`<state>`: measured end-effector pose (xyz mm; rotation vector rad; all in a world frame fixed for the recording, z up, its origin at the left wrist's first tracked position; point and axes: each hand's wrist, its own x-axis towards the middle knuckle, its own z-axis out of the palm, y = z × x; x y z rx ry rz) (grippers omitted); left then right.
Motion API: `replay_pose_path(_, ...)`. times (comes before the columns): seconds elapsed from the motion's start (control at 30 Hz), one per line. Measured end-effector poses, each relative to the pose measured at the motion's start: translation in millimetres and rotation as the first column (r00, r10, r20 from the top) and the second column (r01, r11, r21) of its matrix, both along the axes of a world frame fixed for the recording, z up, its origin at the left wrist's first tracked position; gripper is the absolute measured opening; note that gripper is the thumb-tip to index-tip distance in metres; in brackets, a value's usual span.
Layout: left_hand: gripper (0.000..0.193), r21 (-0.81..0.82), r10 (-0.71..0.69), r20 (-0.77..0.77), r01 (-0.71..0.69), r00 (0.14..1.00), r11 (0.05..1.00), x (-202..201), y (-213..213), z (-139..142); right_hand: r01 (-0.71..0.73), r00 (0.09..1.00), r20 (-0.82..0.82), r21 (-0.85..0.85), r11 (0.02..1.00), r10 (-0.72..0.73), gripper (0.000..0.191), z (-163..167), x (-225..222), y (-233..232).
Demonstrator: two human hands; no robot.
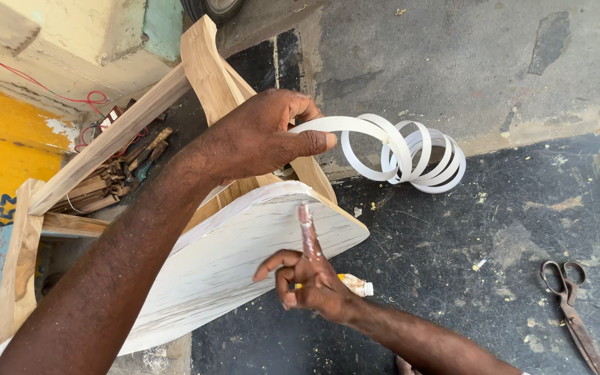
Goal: The person sits on the floor with a wooden tabletop on their lap and applies white edge banding tape to its curved edge. They press the tape along the edge, apply glue from a yellow bottle onto the exposed wood edge using a small stick, and continue pressing and aligning the banding around the curve.
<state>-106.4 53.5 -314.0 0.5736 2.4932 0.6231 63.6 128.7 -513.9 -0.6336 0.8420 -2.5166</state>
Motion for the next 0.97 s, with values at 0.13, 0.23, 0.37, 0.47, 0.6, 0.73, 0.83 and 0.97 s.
replay_pose_path(0.13,0.039,-0.008,0.001,-0.004,-0.001,1.000,1.000,0,3,-3,0.526,0.822,-0.514,0.518,0.674,-0.246,0.105,8,-15,28)
replay_pose_path(0.23,0.039,-0.022,0.002,-0.051,-0.003,0.999,1.000,-1,1,0,0.697,0.716,-0.685,0.691,0.193,-0.136,0.098,23,-39,16)
replay_pose_path(0.37,0.038,0.049,-0.004,-0.062,0.007,0.998,0.999,-2,8,4,0.718,0.691,-0.701,0.693,-0.059,0.173,0.072,50,-27,5)
replay_pose_path(0.47,0.040,-0.046,-0.036,-0.103,0.032,0.994,0.998,-5,9,2,0.746,0.660,-0.733,0.665,-0.026,0.163,0.083,54,-3,15)
replay_pose_path(0.6,0.039,-0.053,-0.008,-0.061,0.005,0.998,0.999,-5,9,0,0.355,0.894,-0.445,0.634,0.687,-0.051,0.082,44,-32,30)
replay_pose_path(0.73,0.039,-0.057,0.008,-0.070,-0.012,0.998,0.998,-6,14,7,0.012,0.994,-0.113,0.084,0.996,-0.003,0.111,30,-47,-1)
replay_pose_path(0.83,0.039,-0.020,0.028,-0.076,-0.030,0.997,0.999,-5,12,5,-0.057,0.995,-0.084,-0.110,0.992,0.048,0.107,12,-9,-16)
replay_pose_path(0.97,0.038,-0.003,-0.051,-0.133,0.051,0.990,0.999,-9,9,3,-0.268,0.949,-0.040,-0.626,0.733,0.313,0.093,-2,1,-5)
